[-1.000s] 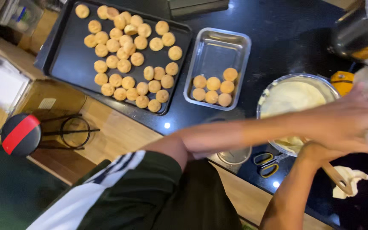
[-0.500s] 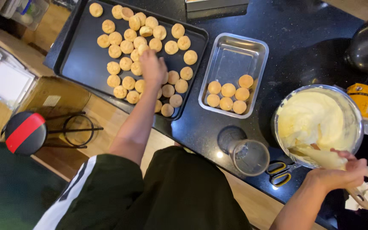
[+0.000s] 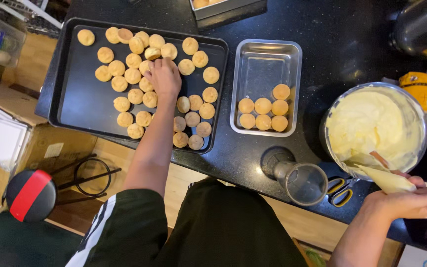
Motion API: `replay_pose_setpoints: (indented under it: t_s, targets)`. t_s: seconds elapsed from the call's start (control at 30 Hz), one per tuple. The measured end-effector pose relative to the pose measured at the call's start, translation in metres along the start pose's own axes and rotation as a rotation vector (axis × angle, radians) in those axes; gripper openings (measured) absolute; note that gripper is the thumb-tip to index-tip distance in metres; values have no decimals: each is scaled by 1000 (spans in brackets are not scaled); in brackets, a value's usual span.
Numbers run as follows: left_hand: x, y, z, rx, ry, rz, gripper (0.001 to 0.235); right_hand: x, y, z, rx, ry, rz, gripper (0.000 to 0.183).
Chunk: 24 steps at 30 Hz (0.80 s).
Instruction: The person fills small round pastries with cream using a piping bag. They pick up each pastry, pipe cream into it, and place the filled pastries into a metal tray. The person refills the piping bag from a bowl of cream during the process.
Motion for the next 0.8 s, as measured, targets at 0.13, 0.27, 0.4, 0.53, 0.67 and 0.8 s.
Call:
replay_pose_setpoints:
  t_s: [0.13, 0.27, 0.4, 0.53, 0.67, 0.8]
  targets:
    - [5, -12, -15, 161, -56, -95, 30, -4, 8, -7, -64, 38, 41, 60]
    - [28, 2, -25, 137, -115, -115, 30, 1, 12, -12, -29, 23, 122, 61]
    - [67, 38, -13, 156, -91, -40, 9, 1, 10, -18, 14, -52, 159, 68]
    - [77, 64, -24, 207, -129, -140, 33, 7, 17, -27, -22, -18, 133, 67]
    - [63, 45, -25, 17, -93, -271, 29, 10, 14, -47, 16, -300, 111, 65]
    - [12, -17, -39, 56, -325, -526, 25, 2, 47, -61, -66, -512, -120, 71]
Point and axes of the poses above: each hand's wrist, its own z-axis towards the middle knuckle, its own x-axis out of the palm, y = z × x, the point moved 4 cm from there along z, towards the middle knuckle, and after that the axes turned 7 degrees about x, right-handed, at the moved point
